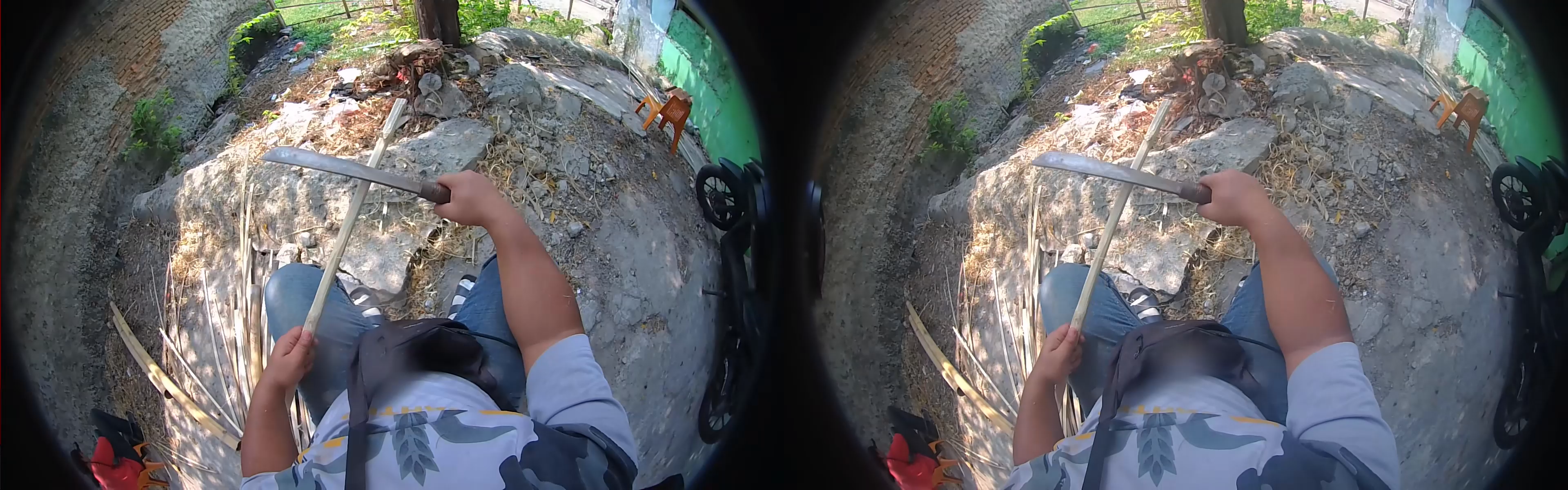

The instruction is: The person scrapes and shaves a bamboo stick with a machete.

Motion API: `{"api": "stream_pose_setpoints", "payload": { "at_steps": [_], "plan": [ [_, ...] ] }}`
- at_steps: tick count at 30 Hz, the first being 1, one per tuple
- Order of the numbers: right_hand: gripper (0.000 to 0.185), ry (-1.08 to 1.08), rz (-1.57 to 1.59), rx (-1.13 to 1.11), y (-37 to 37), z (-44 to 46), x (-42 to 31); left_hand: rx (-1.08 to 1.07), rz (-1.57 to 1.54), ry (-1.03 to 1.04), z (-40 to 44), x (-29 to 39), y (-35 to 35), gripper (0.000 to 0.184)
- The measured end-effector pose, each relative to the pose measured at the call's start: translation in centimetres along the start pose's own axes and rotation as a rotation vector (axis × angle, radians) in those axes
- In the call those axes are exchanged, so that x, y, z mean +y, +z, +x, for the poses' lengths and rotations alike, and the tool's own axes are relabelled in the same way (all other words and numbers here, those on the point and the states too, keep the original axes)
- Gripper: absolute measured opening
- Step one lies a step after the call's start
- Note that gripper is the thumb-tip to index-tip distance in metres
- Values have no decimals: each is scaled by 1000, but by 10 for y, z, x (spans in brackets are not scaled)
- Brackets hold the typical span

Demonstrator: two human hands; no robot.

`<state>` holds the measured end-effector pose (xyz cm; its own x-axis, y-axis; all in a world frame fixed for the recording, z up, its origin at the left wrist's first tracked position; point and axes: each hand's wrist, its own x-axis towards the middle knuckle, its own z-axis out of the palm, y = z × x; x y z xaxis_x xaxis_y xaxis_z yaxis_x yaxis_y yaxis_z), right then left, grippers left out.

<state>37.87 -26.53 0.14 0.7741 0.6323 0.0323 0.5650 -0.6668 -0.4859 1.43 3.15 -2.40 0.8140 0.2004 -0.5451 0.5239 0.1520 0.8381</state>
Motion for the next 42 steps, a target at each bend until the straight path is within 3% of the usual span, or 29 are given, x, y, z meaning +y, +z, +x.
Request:
{"api": "stream_pose_setpoints", "payload": {
  "at_steps": [6, 9, 10, 13, 17, 19, 22, 28, 32, 36, 39, 42],
  "plan": [
    [17, -343, -328, -37, 12, -2, -25, -13, -8, 10, 2, -6, -4, 31],
    [18, -213, -352, 88, 9, 7, 3, -6, 47, 25, -1, -9, -3, 31],
    [19, 43, -252, 105, 4, 10, 9, 16, 103, 42, -1, -12, -1, 30],
    [21, 260, -265, 143, -1, 13, 13, 52, 165, 73, 6, -9, 5, 30],
    [30, 280, -122, 43, -5, 5, 12, 16, 54, 2, 4, 1, 1, 30],
    [32, 263, 119, -25, 0, 6, 28, 7, 42, 0, 0, -3, 2, 30],
    [33, 219, 339, -80, 0, 13, 34, 4, 43, 55, 1, 0, 3, 30],
    [25, 45, 16, 122, 2, 4, 21, 23, 90, 29, 2, -4, -1, 32],
    [15, -267, -299, 183, 22, 3, 6, 42, 45, 18, 4, 1, 4, 33],
    [15, -400, -296, 48, 24, 4, -4, 27, 58, 32, 2, -1, 2, 32],
    [15, -172, -225, 88, 17, 15, 28, 12, 60, 43, 1, -8, -3, 30],
    [23, 245, -157, 156, 7, 18, 43, 37, 165, 103, 8, -14, 0, 30]
  ]
}}
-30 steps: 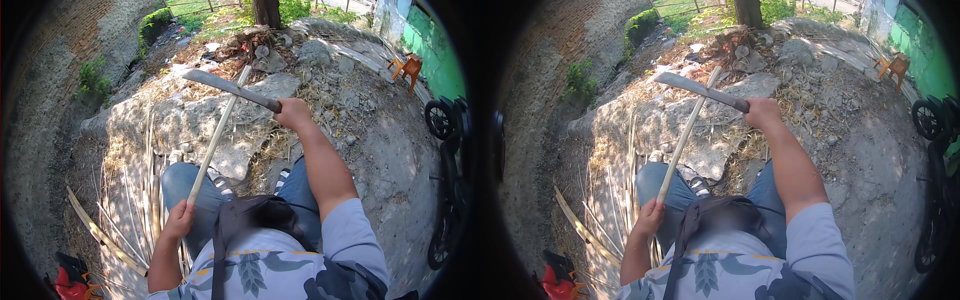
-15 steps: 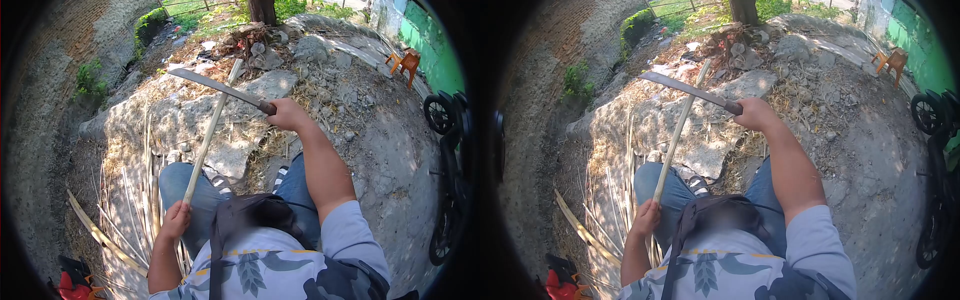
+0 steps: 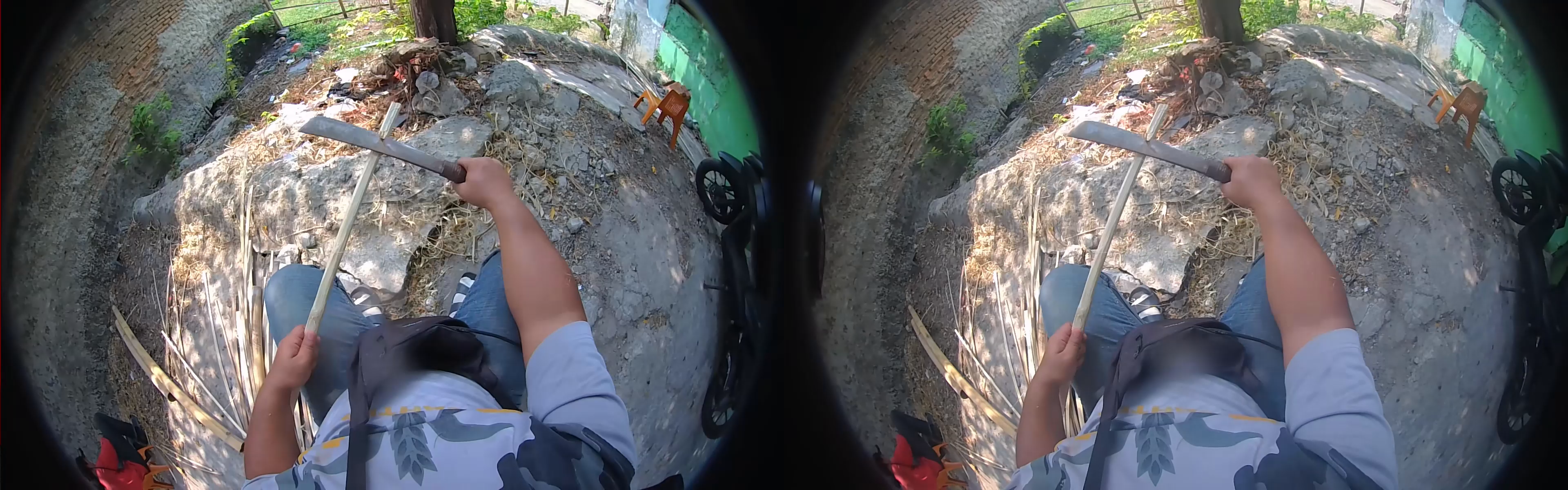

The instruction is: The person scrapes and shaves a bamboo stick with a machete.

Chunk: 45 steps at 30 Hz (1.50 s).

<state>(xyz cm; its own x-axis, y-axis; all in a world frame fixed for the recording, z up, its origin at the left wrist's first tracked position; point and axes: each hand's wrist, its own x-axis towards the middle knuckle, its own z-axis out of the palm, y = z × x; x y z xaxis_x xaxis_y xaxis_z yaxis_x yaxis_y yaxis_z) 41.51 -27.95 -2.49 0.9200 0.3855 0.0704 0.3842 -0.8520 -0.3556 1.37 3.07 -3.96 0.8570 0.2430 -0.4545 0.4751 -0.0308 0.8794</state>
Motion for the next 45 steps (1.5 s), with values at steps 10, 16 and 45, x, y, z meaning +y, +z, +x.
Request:
{"api": "stream_pose_setpoints", "payload": {
  "at_steps": [10, 16, 45],
  "plan": [
    [33, -14, 237, -218, -13, -13, -15, -6, -143, -81, -4, 12, -1, 27],
    [31, -36, 4, -144, -19, -20, -29, 21, -132, -120, -4, 18, 3, 26],
    [40, -40, 589, -389, 12, -5, -16, -23, -180, -121, -3, 8, -5, 25]
  ]
}}
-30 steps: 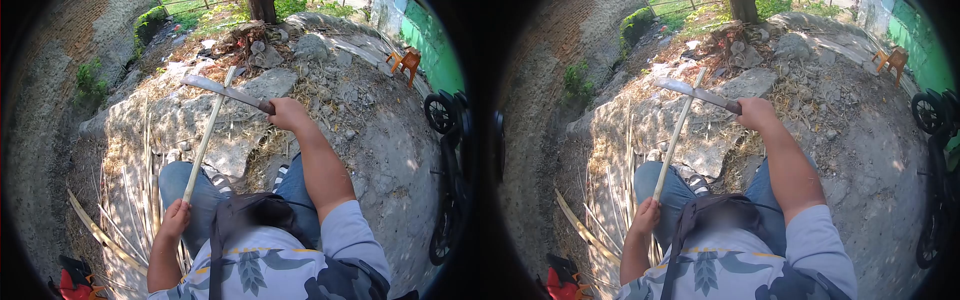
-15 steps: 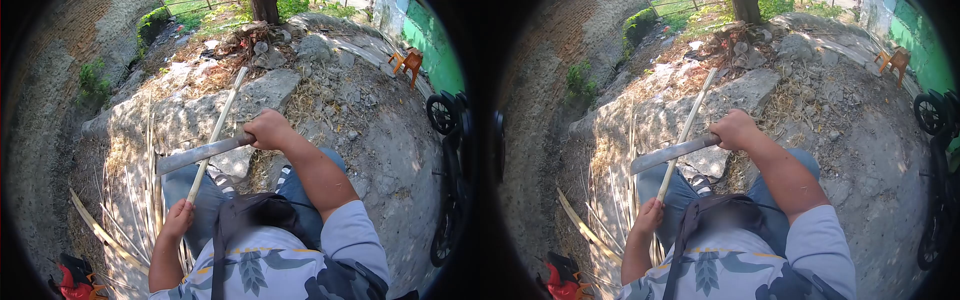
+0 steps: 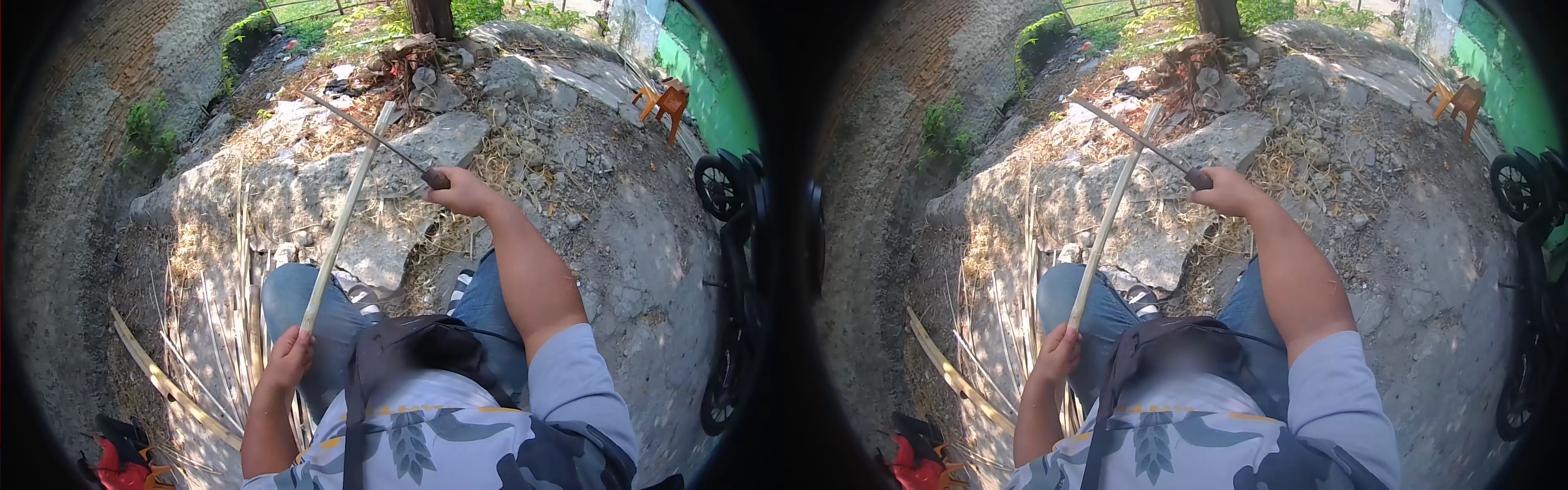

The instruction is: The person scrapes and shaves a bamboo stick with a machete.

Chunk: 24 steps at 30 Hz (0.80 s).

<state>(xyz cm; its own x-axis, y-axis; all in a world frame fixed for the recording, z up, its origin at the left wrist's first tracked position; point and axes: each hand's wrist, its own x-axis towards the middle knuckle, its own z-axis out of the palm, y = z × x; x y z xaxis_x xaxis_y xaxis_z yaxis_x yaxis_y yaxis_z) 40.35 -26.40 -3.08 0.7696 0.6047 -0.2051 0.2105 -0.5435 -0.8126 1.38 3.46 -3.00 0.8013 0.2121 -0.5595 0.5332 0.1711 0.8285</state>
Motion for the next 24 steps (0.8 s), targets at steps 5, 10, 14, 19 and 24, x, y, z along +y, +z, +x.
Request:
{"api": "stream_pose_setpoints", "payload": {
  "at_steps": [5, 10, 14, 19, 24],
  "plan": [
    [33, -142, -477, 191, 9, -21, -25, 30, 11, 3, -2, 7, 7, 27],
    [24, -352, -794, -56, 35, -35, -57, 16, 33, 18, 1, 4, 4, 29],
    [23, -459, -842, -23, 33, -28, -49, -33, 66, 35, -2, 3, 1, 28],
    [22, 15, -447, 445, -5, 1, 5, -17, 58, 43, -4, 4, 3, 30],
    [27, 154, 90, 447, -16, 15, 38, -32, 13, 158, -2, -9, -3, 37]
  ]
}}
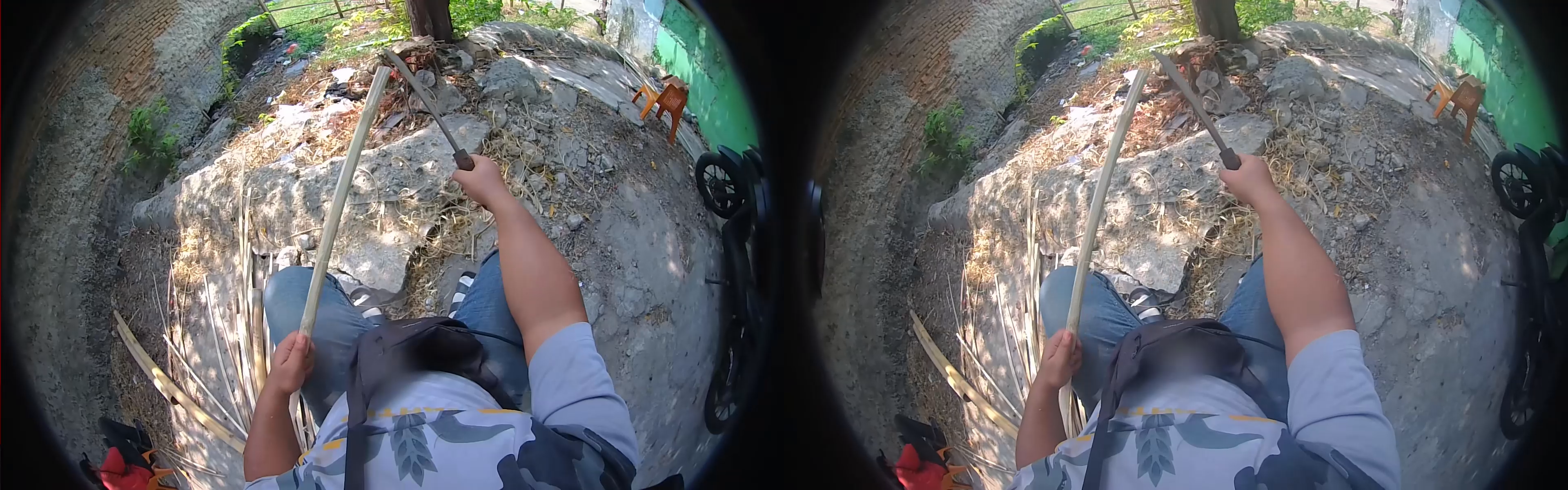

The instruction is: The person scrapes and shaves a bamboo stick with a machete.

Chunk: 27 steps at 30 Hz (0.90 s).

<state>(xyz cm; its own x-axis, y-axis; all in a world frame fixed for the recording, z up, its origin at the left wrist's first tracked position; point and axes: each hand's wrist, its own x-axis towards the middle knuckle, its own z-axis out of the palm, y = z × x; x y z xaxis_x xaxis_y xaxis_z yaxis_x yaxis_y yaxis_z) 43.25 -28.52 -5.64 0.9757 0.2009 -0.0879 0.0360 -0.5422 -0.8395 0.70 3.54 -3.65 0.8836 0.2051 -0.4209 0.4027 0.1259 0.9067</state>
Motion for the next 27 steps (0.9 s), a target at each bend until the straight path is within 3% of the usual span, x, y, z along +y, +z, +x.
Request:
{"api": "stream_pose_setpoints", "payload": {
  "at_steps": [3, 11, 14, 19, 22, 26, 27],
  "plan": [
    [34, 48, 62, -33, -6, -2, -4, 40, 35, -4, 0, -3, 2, 38],
    [38, -240, -79, 8, 10, -33, -44, 43, 43, -81, 2, 5, 4, 36],
    [34, -496, -235, 59, 25, -45, -45, 33, 51, -97, 4, 8, 6, 35],
    [18, -873, -629, -137, 30, -60, -63, 54, 89, -95, 3, 9, 10, 35],
    [17, -827, -730, -232, 28, -59, -64, 58, 143, -42, 2, 3, 8, 34],
    [22, -393, -428, -97, 7, -28, -43, 74, 222, 12, 3, 0, 10, 33],
    [24, -431, -426, -54, 5, -29, -42, 78, 243, 29, 3, 1, 11, 33]
  ]
}}
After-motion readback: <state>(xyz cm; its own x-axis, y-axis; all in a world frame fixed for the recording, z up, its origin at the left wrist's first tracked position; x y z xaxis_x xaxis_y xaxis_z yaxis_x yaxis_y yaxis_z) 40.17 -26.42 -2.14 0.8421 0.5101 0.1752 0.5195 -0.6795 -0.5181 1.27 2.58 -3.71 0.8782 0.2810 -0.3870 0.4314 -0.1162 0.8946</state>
